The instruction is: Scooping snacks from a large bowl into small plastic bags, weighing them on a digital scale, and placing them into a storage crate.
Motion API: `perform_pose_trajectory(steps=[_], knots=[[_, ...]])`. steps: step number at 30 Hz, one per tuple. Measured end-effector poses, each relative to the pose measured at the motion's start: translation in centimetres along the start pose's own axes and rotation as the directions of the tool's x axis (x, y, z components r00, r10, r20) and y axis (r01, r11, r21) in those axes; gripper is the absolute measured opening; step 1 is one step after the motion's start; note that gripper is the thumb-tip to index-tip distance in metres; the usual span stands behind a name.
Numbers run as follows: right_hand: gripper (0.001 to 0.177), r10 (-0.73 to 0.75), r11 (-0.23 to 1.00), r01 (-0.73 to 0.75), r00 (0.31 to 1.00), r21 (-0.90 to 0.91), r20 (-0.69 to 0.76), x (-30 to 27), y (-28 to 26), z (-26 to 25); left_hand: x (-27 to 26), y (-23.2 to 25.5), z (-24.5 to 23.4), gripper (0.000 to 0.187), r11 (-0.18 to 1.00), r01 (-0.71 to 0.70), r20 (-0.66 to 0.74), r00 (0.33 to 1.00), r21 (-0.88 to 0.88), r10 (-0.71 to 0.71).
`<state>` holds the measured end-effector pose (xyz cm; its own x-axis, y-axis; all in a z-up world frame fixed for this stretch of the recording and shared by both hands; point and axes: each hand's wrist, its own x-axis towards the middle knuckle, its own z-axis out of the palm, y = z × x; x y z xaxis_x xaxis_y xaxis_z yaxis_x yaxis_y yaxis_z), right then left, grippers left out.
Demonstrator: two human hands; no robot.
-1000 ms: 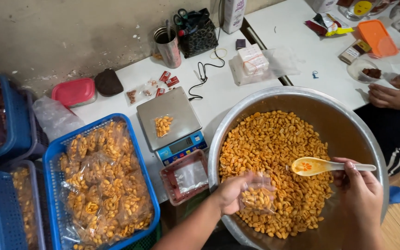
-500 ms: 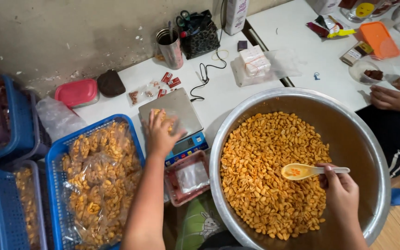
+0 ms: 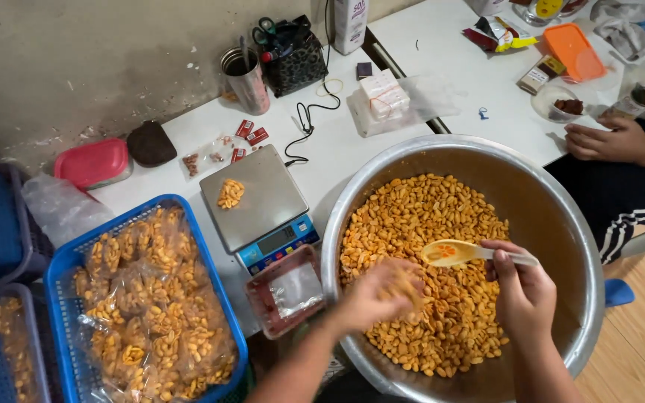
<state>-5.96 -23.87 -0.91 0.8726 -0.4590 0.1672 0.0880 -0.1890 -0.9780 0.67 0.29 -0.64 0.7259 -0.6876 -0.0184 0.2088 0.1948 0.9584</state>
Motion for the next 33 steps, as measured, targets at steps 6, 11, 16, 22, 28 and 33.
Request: perform_pose_trajectory(steps=[6, 11, 16, 22, 28, 33], knots=[[0.025, -0.202, 0.964, 0.205, 0.979, -0.172, 0.035, -0.5, -2.0, 0.1, 0.6, 0.3, 2.4, 0.054, 0.836, 0.321, -0.001, 0.934, 0.444, -0.358], [0.023, -0.093, 0.982, 0.091, 0.996, -0.164, -0.001, -0.3, -1.4, -0.2, 0.3, -4.8, 0.3, 0.077, 0.956, 0.294, 0.056, 0.954, 0.003, -0.294], [0.019, 0.034, 0.988, -0.05, 0.993, -0.144, -0.113, -0.1, -1.2, -0.4, -1.9, -4.5, -6.2, 0.024, 0.924, -0.344, -0.261, 0.919, -0.167, 0.295], [0.017, 0.079, 0.996, -0.082, 0.99, -0.027, -0.12, -0.3, 0.3, -0.5, -2.2, -8.8, -19.9, 0.026, 0.451, 0.435, -0.627, 0.538, 0.779, 0.564], [0.022, 0.028, 0.839, -0.018, 1.0, -0.544, 0.01, 1.2, 9.9, -0.5, 1.1, -5.6, -24.2, 0.096, 0.087, 0.593, -0.536, 0.642, 0.8, 0.548], [0.026, 0.243, 0.909, -0.245, 0.969, -0.338, -0.049, 0.0, 8.0, 1.2, 1.8, 0.4, -14.8, 0.038, 0.687, 0.057, -0.642, 0.421, 0.724, 0.642]])
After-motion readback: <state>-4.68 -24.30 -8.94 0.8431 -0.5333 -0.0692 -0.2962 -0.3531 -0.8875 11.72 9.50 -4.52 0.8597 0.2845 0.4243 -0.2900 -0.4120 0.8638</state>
